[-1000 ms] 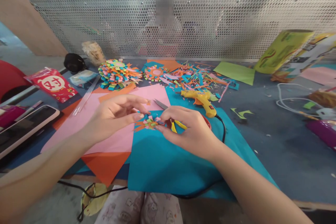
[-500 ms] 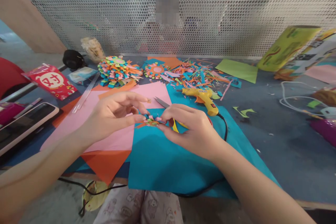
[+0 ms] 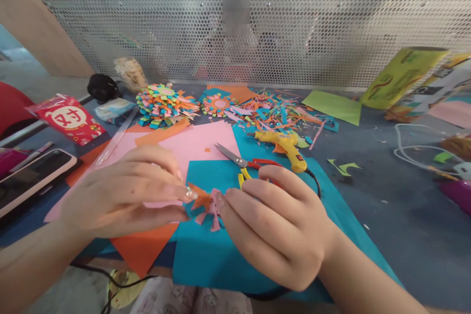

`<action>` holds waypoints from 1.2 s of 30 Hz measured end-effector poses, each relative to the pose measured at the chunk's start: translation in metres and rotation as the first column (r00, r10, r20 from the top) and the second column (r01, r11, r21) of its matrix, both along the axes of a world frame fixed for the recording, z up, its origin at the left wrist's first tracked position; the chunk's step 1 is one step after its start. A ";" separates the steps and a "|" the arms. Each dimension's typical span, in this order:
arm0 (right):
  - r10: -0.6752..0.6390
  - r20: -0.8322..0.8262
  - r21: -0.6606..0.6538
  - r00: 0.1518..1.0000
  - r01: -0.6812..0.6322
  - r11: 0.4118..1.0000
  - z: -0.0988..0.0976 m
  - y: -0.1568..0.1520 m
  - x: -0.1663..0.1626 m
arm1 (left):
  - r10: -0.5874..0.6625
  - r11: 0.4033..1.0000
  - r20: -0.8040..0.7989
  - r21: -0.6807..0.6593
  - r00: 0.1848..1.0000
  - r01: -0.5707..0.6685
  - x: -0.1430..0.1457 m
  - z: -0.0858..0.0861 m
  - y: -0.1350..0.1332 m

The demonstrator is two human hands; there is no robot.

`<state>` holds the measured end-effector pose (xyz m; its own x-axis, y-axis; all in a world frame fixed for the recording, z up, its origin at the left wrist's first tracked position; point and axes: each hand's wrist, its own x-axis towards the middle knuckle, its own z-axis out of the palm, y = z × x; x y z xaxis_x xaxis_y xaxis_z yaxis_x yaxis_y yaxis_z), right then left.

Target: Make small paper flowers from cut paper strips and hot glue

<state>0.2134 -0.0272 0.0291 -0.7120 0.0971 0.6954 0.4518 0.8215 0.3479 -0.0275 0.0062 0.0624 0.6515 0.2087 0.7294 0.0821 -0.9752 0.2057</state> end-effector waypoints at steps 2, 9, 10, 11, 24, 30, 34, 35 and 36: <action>-0.003 -0.003 0.001 1.000 0.003 1.000 -0.001 -0.001 0.000 | 0.048 0.999 -0.041 -0.016 0.998 -0.049 0.000 -0.001 -0.003; -0.013 -0.007 -0.024 1.000 0.013 1.000 -0.001 -0.002 -0.001 | -0.100 0.980 -0.008 -0.176 0.995 0.097 -0.001 -0.018 0.004; -0.013 -0.009 -0.018 1.000 0.012 1.000 -0.001 -0.002 -0.001 | -0.102 0.980 -0.022 -0.176 0.995 0.096 -0.002 -0.019 0.005; -0.014 -0.008 -0.017 1.000 0.014 1.000 -0.001 -0.002 -0.001 | -0.092 0.983 -0.037 -0.164 0.995 0.085 -0.002 -0.020 0.005; 0.015 -0.017 -0.018 1.000 -0.015 1.000 -0.003 -0.001 -0.002 | 0.072 0.997 -0.064 -0.017 0.995 -0.073 0.003 -0.003 -0.002; 0.006 -0.005 -0.017 1.000 -0.006 1.000 -0.001 -0.002 -0.001 | 0.129 0.990 0.000 0.050 0.992 -0.129 0.002 -0.005 0.000; 0.001 -0.018 0.000 1.000 -0.001 1.000 0.000 -0.002 -0.001 | 0.081 0.994 -0.011 0.068 0.997 -0.080 0.001 -0.003 -0.003; -0.001 -0.019 0.000 1.000 0.001 1.000 0.000 -0.001 -0.001 | 0.079 0.995 -0.016 0.060 0.997 -0.078 0.001 -0.003 -0.004; -0.005 -0.022 -0.003 1.000 0.005 1.000 0.000 -0.001 -0.001 | 0.084 0.995 -0.012 0.049 0.996 -0.083 0.002 -0.004 -0.006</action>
<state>0.2125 -0.0283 0.0289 -0.6959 0.1022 0.7108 0.4632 0.8202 0.3356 -0.0257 0.0005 0.0582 0.6438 0.2277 0.7305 0.1665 -0.9735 0.1567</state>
